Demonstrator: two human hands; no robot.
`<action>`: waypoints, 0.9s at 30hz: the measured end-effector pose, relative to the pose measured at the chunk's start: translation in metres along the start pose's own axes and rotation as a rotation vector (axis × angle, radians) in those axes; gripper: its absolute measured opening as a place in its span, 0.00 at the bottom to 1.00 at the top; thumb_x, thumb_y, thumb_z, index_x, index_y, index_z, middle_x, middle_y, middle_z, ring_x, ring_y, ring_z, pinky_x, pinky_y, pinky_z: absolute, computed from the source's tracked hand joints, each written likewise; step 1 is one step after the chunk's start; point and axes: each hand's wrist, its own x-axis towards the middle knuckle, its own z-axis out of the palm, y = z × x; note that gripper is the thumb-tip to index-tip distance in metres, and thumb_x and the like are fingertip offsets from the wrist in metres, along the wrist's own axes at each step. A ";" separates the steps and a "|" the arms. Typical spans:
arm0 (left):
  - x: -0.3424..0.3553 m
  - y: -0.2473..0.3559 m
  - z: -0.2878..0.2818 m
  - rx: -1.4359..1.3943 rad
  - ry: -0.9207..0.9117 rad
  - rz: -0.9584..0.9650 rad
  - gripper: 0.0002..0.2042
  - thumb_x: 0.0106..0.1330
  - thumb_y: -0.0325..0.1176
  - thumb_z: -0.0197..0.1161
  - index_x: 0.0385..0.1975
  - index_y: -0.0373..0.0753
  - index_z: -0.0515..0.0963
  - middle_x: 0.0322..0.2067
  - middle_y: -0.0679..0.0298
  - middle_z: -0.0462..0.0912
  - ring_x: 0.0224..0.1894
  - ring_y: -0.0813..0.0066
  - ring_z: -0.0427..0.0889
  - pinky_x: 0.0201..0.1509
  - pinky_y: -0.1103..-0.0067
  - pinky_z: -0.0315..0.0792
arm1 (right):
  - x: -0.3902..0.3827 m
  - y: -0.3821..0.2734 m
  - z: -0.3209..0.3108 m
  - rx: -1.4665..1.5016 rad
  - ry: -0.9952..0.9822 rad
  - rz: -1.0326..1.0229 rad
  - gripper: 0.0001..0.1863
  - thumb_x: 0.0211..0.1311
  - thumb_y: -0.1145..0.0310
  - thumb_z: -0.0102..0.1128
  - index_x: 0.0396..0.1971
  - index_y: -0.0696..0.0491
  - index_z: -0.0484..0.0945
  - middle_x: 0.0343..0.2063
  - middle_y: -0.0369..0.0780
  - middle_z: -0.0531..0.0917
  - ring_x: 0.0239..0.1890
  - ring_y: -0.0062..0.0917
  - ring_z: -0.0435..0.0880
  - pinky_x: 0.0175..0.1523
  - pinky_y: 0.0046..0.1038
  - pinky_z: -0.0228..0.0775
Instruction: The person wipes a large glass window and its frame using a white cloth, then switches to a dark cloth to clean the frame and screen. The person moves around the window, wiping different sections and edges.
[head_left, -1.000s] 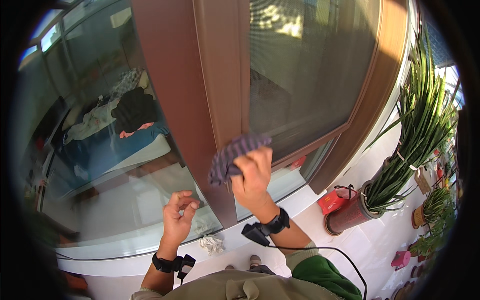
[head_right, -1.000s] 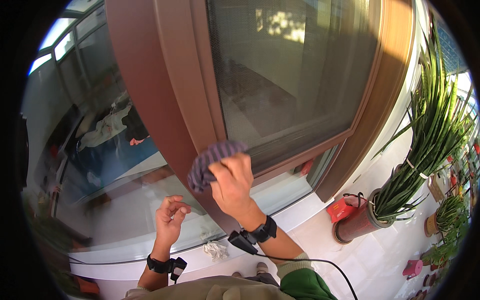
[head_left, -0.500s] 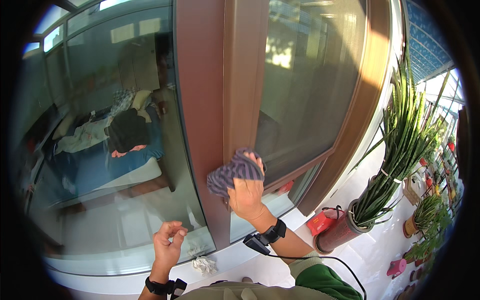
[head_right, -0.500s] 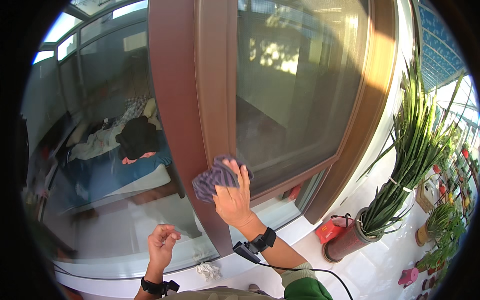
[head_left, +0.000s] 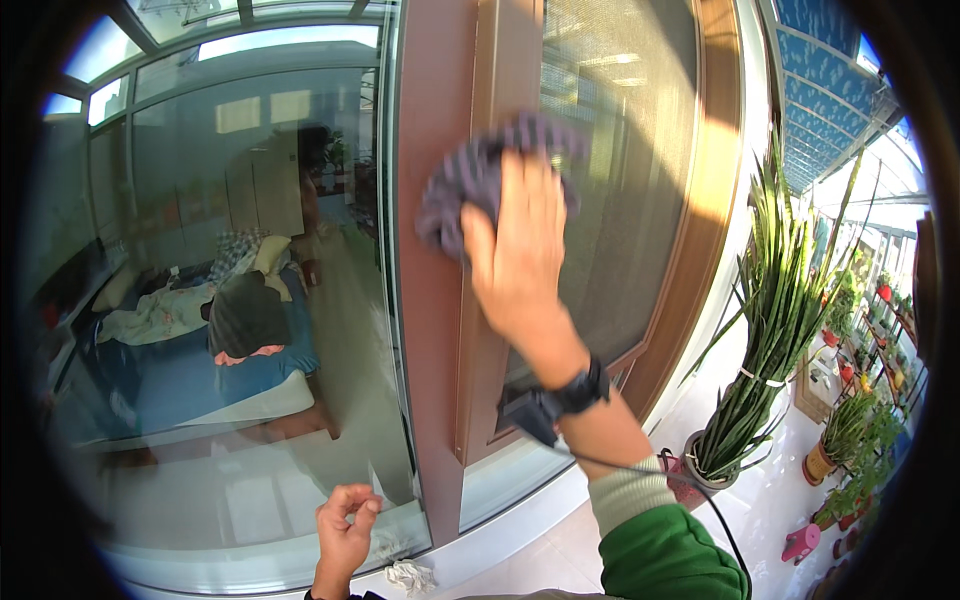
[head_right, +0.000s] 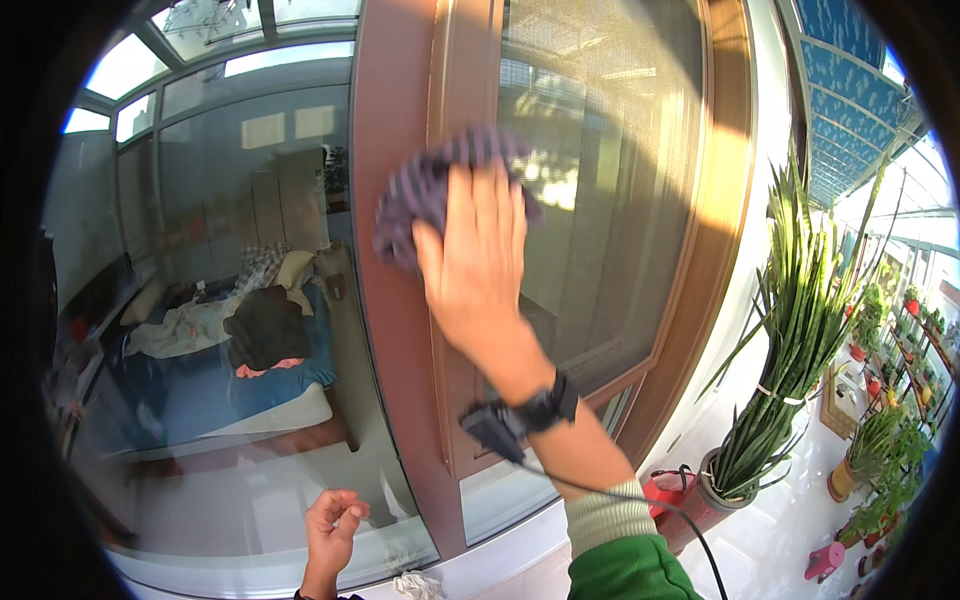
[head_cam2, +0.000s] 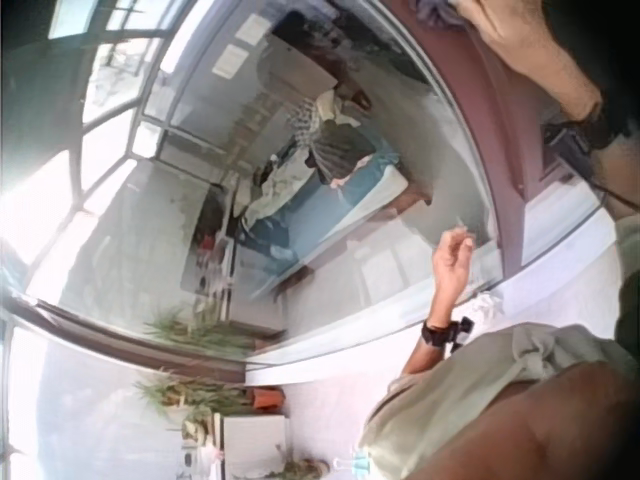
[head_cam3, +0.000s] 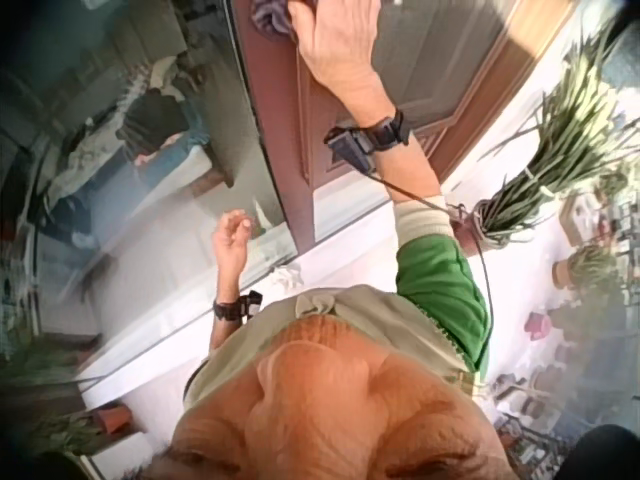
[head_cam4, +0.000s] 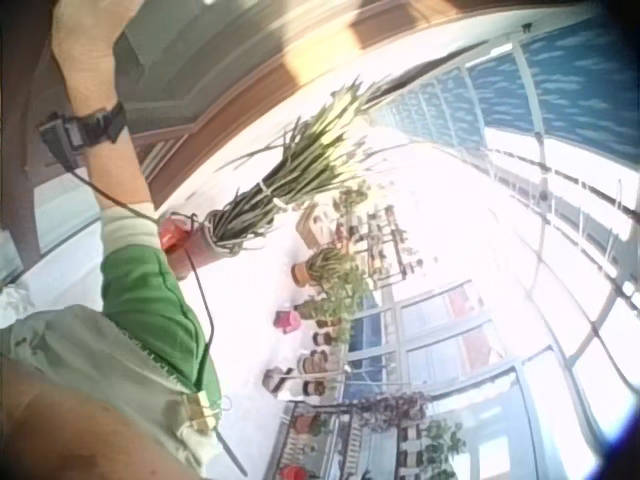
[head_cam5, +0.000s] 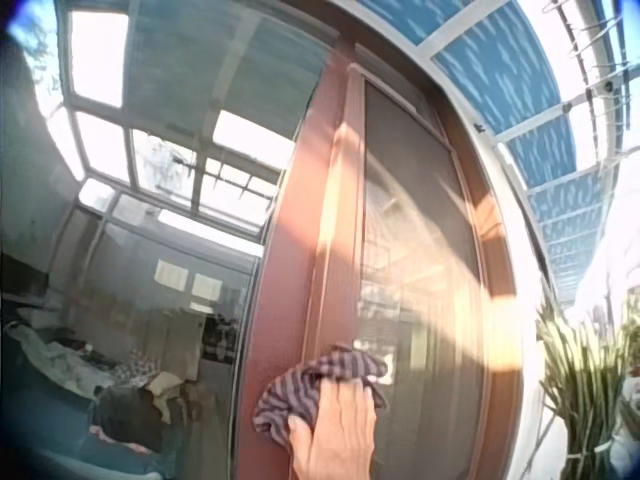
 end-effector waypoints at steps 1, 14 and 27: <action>-0.008 -0.008 -0.010 -0.015 0.015 -0.035 0.06 0.65 0.25 0.63 0.39 0.32 0.76 0.29 0.61 0.86 0.34 0.77 0.85 0.40 0.80 0.77 | -0.033 -0.011 -0.009 0.025 -0.065 0.011 0.30 0.62 0.66 0.58 0.61 0.66 0.64 0.57 0.58 0.69 0.59 0.56 0.66 0.66 0.48 0.55; -0.010 0.005 -0.005 -0.206 -0.082 -0.084 0.09 0.69 0.33 0.62 0.42 0.35 0.77 0.34 0.68 0.81 0.38 0.81 0.77 0.45 0.82 0.72 | 0.236 0.043 0.027 -0.344 -0.055 -0.314 0.20 0.62 0.66 0.55 0.52 0.59 0.72 0.43 0.52 0.79 0.45 0.46 0.78 0.52 0.43 0.70; -0.023 0.054 0.044 -0.041 -0.152 -0.029 0.07 0.68 0.26 0.61 0.42 0.33 0.75 0.34 0.61 0.84 0.38 0.75 0.82 0.44 0.78 0.76 | -0.074 -0.010 -0.056 0.204 -0.263 -0.125 0.21 0.51 0.75 0.65 0.48 0.62 0.75 0.61 0.55 0.68 0.66 0.52 0.64 0.65 0.47 0.60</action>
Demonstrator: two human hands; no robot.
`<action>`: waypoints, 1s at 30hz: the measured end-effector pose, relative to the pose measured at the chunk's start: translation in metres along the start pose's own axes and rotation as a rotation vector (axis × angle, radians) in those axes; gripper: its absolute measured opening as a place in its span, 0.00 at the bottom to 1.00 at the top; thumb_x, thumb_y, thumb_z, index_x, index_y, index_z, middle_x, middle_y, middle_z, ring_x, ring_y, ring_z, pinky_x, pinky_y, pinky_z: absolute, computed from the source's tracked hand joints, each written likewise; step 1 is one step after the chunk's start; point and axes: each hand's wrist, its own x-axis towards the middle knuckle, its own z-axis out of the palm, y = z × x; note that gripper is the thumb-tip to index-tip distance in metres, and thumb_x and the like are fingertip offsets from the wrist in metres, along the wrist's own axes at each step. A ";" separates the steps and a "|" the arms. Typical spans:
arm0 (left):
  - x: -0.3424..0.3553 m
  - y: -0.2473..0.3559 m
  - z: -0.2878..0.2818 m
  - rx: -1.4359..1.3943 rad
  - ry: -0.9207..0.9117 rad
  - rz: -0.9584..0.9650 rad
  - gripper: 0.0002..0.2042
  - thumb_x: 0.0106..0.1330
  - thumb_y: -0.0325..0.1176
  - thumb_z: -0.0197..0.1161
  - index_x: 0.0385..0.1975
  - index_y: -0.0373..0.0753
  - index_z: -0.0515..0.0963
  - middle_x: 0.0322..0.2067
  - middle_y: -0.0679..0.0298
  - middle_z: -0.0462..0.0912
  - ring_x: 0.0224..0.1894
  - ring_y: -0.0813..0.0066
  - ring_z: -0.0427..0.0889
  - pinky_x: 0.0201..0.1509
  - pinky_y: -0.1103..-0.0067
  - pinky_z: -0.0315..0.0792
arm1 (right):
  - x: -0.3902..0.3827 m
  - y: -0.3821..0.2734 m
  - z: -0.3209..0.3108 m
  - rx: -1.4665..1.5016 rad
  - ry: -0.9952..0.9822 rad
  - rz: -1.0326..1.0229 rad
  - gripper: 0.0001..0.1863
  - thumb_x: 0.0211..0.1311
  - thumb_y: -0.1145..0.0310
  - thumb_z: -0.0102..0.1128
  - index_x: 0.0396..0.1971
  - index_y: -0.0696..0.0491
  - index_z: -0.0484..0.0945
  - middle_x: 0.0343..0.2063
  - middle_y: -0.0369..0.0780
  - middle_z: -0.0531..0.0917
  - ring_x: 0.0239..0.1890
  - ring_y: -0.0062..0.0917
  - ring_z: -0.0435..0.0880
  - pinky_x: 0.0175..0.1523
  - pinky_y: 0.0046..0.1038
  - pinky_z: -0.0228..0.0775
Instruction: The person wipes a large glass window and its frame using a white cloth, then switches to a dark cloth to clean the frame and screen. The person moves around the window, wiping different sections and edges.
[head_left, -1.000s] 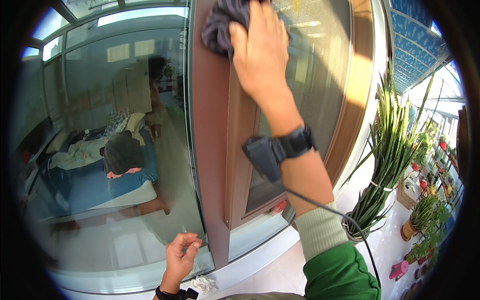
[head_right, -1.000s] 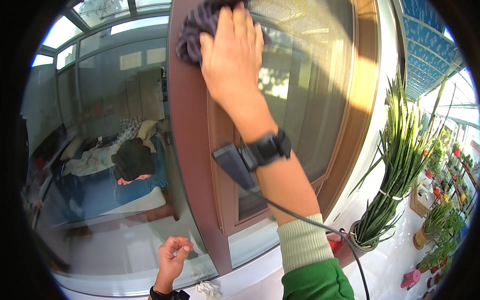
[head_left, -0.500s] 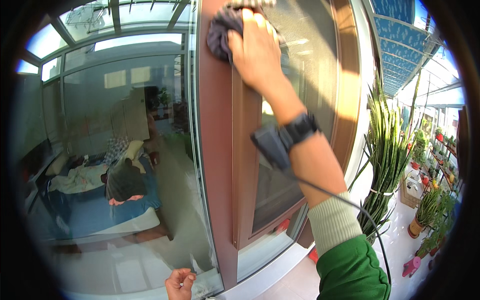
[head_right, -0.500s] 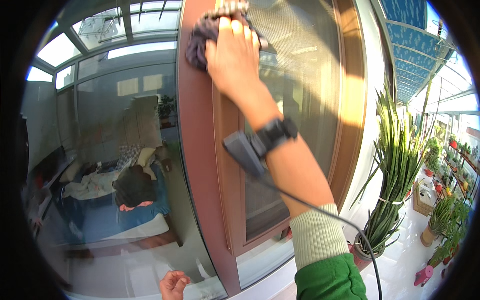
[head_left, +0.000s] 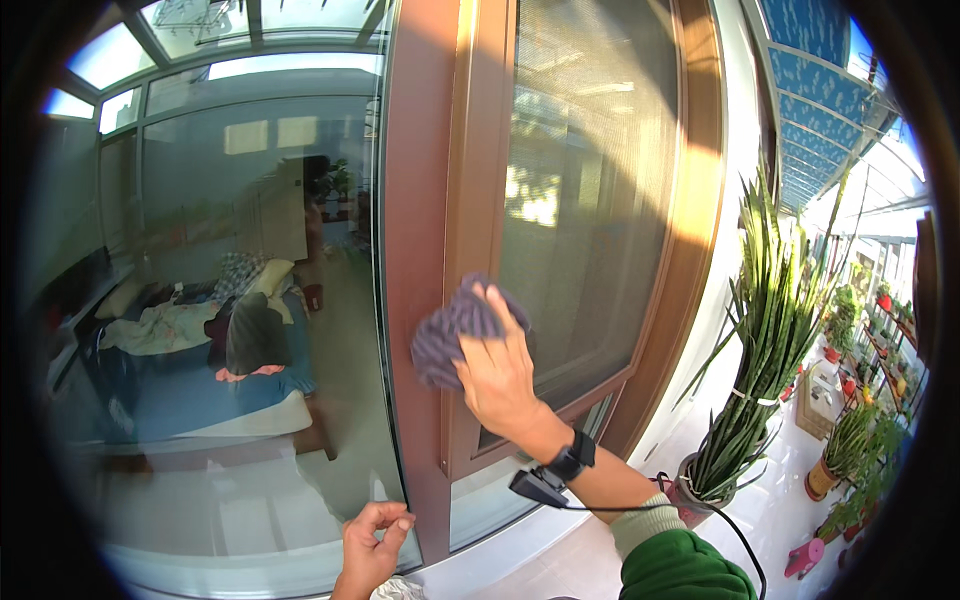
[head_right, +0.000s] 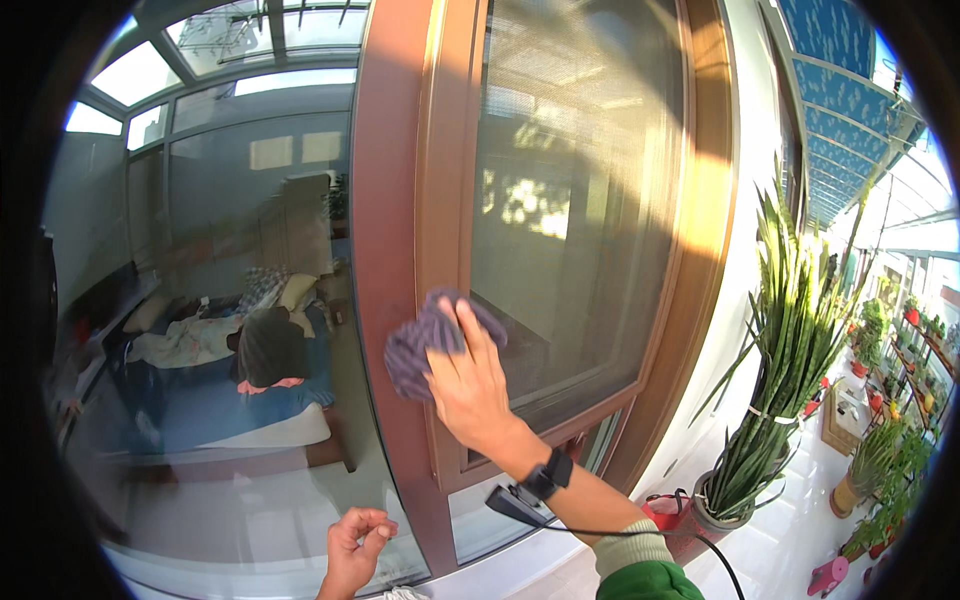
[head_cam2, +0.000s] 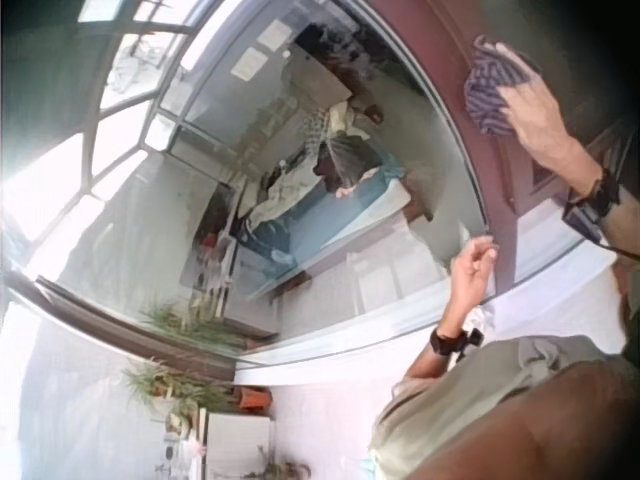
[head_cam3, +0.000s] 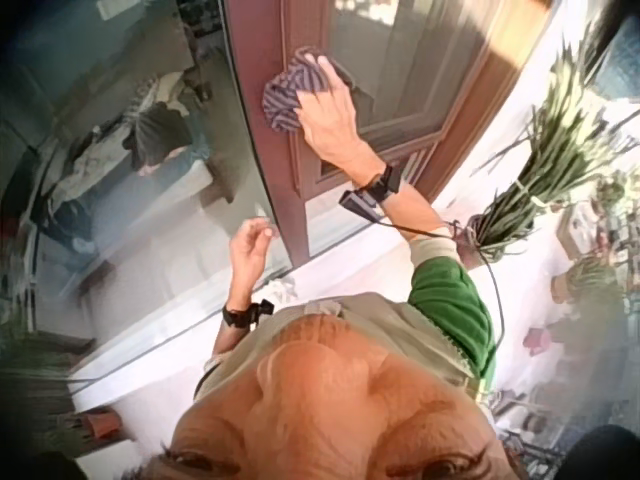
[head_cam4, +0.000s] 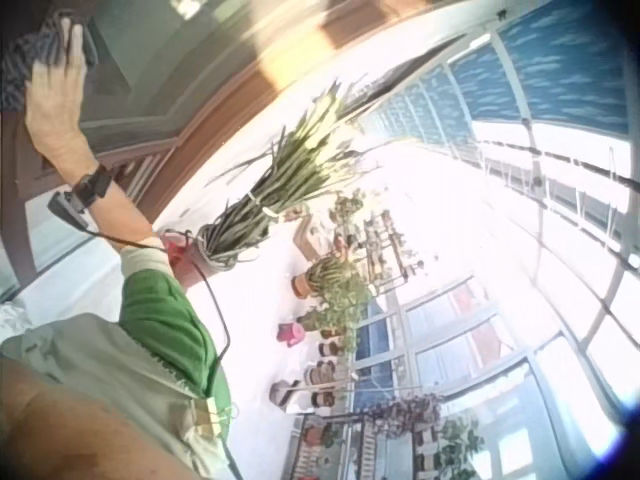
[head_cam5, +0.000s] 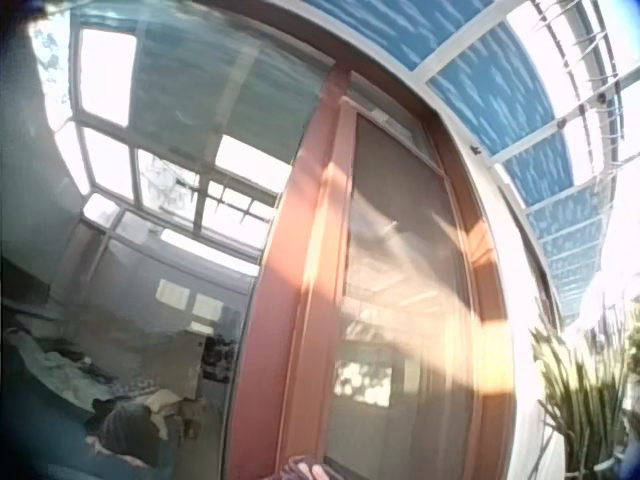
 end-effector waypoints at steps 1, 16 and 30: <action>0.002 0.003 0.010 -0.005 0.004 0.014 0.07 0.68 0.25 0.61 0.42 0.32 0.74 0.33 0.60 0.85 0.38 0.75 0.84 0.45 0.78 0.77 | -0.014 -0.004 -0.013 0.115 -0.008 0.003 0.15 0.51 0.76 0.65 0.40 0.60 0.76 0.57 0.53 0.73 0.63 0.49 0.69 0.58 0.41 0.67; 0.019 0.015 0.114 -0.991 0.239 -0.346 0.13 0.72 0.32 0.56 0.54 0.41 0.73 0.49 0.63 0.79 0.51 0.69 0.79 0.58 0.71 0.73 | -0.126 -0.046 -0.075 1.014 -0.801 0.499 0.30 0.63 0.68 0.58 0.64 0.60 0.63 0.64 0.53 0.67 0.67 0.43 0.66 0.69 0.37 0.59; 0.240 0.186 0.040 1.262 0.670 1.235 0.19 0.45 0.17 0.58 0.41 0.35 0.80 0.47 0.63 0.79 0.51 0.58 0.74 0.53 0.69 0.68 | -0.245 0.036 -0.092 1.272 -0.903 1.015 0.14 0.67 0.73 0.60 0.50 0.59 0.74 0.42 0.42 0.85 0.48 0.25 0.83 0.53 0.27 0.75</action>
